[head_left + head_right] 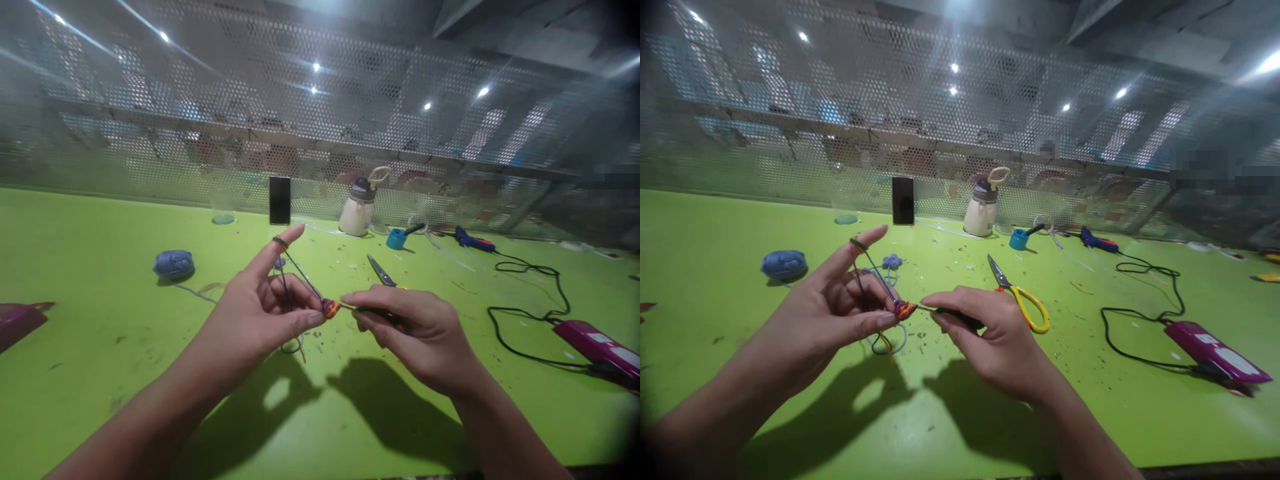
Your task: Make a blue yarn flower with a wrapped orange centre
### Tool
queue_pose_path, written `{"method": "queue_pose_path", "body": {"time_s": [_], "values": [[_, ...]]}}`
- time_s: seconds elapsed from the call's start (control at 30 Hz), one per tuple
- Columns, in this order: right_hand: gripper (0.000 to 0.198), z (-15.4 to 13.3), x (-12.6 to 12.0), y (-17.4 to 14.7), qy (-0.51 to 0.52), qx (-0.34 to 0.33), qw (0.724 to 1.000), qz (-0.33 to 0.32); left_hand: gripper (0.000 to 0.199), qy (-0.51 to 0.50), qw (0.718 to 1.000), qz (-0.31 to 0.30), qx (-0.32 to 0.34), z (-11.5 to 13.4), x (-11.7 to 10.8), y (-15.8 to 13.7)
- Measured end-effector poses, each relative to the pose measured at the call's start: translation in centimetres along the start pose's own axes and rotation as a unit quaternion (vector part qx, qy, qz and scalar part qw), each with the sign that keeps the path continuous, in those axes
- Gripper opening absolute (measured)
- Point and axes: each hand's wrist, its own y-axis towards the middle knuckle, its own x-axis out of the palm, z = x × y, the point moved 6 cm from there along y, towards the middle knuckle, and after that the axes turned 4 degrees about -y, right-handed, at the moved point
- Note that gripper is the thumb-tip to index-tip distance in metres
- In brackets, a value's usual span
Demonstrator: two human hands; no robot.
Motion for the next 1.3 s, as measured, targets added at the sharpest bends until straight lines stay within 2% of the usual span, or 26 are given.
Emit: {"method": "queue_pose_path", "body": {"time_s": [0.17, 0.43, 0.8, 0.93, 1.3], "values": [[0.018, -0.27, -0.14, 0.21, -0.019, -0.04, 0.999, -0.013, 0.095, 0.017, 1.0, -0.004, 0.0, 0.07, 0.08, -0.06], [0.017, -0.37, -0.3, 0.28, -0.023, -0.06, 0.998, -0.011, 0.099, 0.048, 0.997, -0.056, 0.01, 0.14, -0.01, 0.05], [0.018, -0.28, -0.65, 0.09, -0.046, -0.052, 0.997, -0.016, 0.091, 0.055, 0.996, -0.06, 0.028, -0.02, -0.22, 0.1], [0.018, -0.24, -0.75, 0.03, -0.051, -0.048, 0.997, -0.021, 0.082, 0.05, 0.996, -0.064, 0.034, -0.04, -0.23, 0.08], [0.019, -0.43, -0.56, 0.11, -0.017, -0.041, 0.999, -0.019, 0.076, 0.037, 0.997, -0.056, 0.031, -0.05, -0.08, 0.01]]}}
